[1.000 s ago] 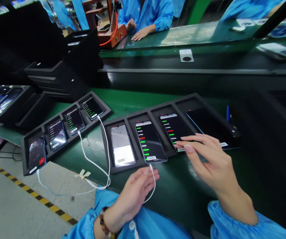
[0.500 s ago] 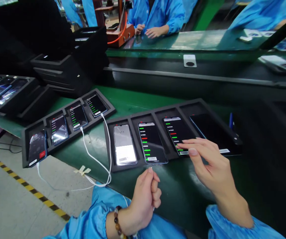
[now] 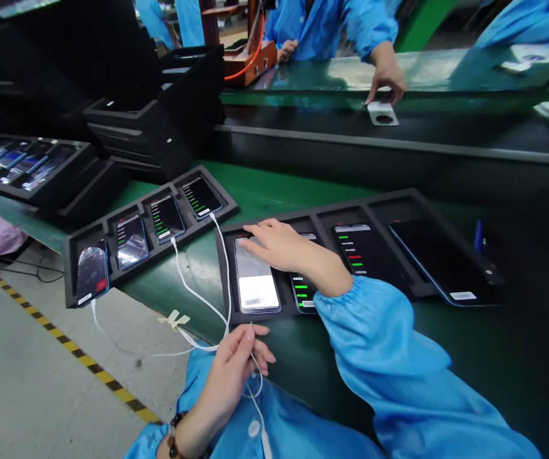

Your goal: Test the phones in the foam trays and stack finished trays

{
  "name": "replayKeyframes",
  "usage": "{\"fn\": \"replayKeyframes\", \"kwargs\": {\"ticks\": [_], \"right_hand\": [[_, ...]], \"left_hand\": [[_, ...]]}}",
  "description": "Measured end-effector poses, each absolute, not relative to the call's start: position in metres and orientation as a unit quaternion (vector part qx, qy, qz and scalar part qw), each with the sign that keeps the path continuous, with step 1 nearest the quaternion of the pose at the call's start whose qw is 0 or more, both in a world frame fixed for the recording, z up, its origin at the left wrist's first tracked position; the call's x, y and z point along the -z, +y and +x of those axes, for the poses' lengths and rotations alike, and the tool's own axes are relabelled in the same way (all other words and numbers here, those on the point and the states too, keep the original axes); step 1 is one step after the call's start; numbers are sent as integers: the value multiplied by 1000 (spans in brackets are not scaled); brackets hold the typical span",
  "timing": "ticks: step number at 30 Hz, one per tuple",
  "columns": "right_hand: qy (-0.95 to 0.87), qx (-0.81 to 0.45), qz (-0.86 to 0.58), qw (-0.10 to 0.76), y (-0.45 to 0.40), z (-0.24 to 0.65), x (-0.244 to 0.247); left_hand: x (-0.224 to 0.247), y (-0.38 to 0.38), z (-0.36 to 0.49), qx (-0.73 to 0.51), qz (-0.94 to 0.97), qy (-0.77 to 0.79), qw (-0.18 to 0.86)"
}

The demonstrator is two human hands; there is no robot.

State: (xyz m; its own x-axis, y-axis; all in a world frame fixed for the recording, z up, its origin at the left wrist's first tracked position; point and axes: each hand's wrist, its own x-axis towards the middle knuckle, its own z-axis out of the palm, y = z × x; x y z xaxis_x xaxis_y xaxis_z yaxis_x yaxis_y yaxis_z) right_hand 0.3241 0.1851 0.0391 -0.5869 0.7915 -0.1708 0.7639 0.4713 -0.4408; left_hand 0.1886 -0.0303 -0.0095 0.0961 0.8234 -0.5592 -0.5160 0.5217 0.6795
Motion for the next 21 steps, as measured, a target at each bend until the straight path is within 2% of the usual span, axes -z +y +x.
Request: {"fn": "replayKeyframes", "kwargs": {"ticks": [5,14,21], "right_hand": [[-862,-210,-458,57,188,318,-34],[-855,-244,-452,69,186,322,-36],[-850,-250,-458,69,189,322,-39]], "left_hand": [[17,-29,191,-477,165,505,700],[16,-33,201,-524,145,545,638],[9,-27,202,-510,93,533,668]]}}
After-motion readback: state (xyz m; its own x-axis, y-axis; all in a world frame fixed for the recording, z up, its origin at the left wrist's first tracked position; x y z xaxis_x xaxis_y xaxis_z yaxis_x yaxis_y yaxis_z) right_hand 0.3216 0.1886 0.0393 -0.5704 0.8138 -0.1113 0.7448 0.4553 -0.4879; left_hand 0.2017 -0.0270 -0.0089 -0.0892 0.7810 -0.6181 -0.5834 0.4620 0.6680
